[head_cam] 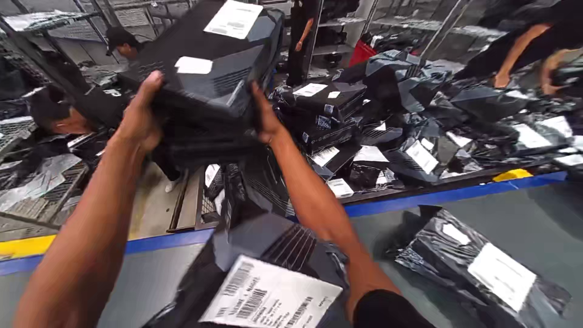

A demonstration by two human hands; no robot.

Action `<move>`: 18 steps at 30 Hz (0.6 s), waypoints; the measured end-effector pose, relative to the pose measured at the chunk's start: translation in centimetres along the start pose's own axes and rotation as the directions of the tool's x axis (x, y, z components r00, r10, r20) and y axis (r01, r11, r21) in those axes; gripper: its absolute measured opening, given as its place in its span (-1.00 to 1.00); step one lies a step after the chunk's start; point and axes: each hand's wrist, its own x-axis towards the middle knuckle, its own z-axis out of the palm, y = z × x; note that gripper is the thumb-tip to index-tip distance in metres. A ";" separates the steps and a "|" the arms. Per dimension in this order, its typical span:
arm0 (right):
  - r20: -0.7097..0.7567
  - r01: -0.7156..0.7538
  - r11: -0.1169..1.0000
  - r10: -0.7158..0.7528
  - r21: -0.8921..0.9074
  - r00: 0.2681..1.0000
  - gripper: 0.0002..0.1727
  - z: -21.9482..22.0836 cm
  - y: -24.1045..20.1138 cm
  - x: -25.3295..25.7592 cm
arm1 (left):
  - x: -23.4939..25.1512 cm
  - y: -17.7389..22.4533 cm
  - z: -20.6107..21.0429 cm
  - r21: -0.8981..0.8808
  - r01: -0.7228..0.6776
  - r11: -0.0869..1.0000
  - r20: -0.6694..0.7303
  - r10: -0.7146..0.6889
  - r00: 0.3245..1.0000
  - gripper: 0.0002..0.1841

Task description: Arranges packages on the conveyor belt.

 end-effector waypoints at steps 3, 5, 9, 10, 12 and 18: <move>-0.412 -0.095 0.981 0.016 -0.171 0.911 -0.14 -9.1 1.7 2.4 | 10.6 -5.8 4.8 0.062 0.249 0.967 -0.136 -0.239 0.961 -0.03; -0.562 -0.220 0.860 -0.091 -0.461 0.822 -0.13 -13.5 4.0 0.5 | 15.2 -11.0 7.4 0.323 0.372 0.870 -0.270 -0.292 0.918 0.12; -0.371 -0.175 0.543 -0.277 -0.821 0.886 -0.34 -12.5 7.0 -12.2 | 17.9 -17.6 8.3 0.736 0.323 0.595 -0.233 -0.226 0.946 -0.02; -0.349 -0.175 0.485 -0.295 -0.857 0.889 -0.38 -12.2 7.6 -16.2 | 17.7 -18.2 7.6 0.701 0.255 0.666 -0.189 -0.172 0.967 -0.09; -0.401 -0.287 0.337 -0.344 -0.897 0.849 -0.34 -13.4 8.0 -24.5 | 14.9 -16.5 5.4 0.605 0.115 0.788 -0.042 -0.113 0.993 -0.02; -0.880 -0.878 -0.111 -0.048 -0.466 0.473 0.68 -25.3 8.3 -49.6 | -14.1 -20.5 -13.4 0.777 0.374 0.507 0.044 -0.635 0.771 -0.05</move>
